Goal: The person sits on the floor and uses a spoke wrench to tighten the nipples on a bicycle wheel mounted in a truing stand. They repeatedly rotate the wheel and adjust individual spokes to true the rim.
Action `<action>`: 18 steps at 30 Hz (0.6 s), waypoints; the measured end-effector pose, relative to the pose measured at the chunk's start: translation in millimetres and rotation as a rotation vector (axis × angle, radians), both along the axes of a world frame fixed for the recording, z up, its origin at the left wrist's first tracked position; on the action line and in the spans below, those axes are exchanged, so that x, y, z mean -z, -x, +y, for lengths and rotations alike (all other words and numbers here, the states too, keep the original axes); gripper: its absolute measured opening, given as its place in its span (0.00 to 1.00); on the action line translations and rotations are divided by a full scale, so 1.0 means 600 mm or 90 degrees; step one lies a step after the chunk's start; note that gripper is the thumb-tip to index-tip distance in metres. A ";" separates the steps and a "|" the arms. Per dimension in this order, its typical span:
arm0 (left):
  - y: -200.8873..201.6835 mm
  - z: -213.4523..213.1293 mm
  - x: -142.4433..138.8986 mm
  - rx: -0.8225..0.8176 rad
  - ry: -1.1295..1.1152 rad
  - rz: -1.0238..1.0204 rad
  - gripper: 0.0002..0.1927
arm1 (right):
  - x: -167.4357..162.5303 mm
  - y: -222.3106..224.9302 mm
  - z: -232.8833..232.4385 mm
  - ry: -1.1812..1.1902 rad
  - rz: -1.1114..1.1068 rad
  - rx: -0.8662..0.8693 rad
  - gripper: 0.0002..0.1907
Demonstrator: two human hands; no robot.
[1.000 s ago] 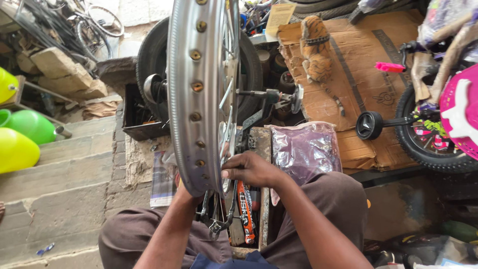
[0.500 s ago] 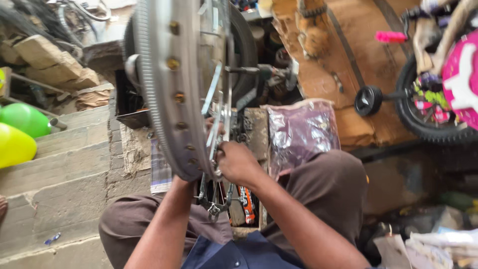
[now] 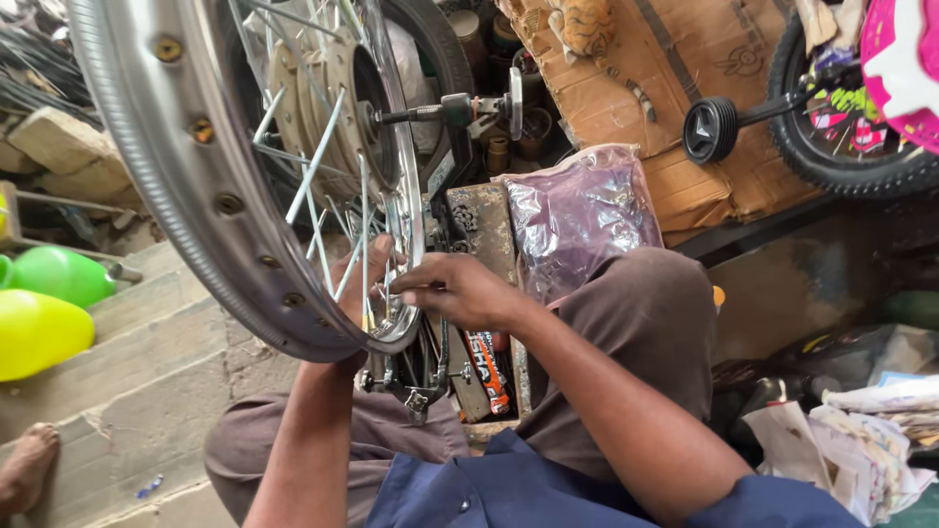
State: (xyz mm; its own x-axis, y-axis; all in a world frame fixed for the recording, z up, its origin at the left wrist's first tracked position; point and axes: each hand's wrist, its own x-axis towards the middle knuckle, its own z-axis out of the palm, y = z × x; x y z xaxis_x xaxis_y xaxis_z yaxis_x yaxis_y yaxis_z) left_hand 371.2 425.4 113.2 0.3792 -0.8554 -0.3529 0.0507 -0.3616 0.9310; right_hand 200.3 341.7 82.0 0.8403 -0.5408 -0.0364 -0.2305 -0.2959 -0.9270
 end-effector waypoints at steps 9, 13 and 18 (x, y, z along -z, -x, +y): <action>0.004 0.006 -0.029 -0.028 0.018 0.172 0.27 | 0.021 0.001 -0.035 0.001 -0.209 -0.134 0.17; 0.006 0.000 -0.042 -0.020 -0.012 0.162 0.28 | 0.028 -0.003 -0.040 -0.065 -0.165 -0.132 0.18; 0.005 -0.002 -0.036 -0.024 -0.005 0.177 0.29 | 0.027 -0.018 -0.050 -0.015 -0.213 -0.129 0.17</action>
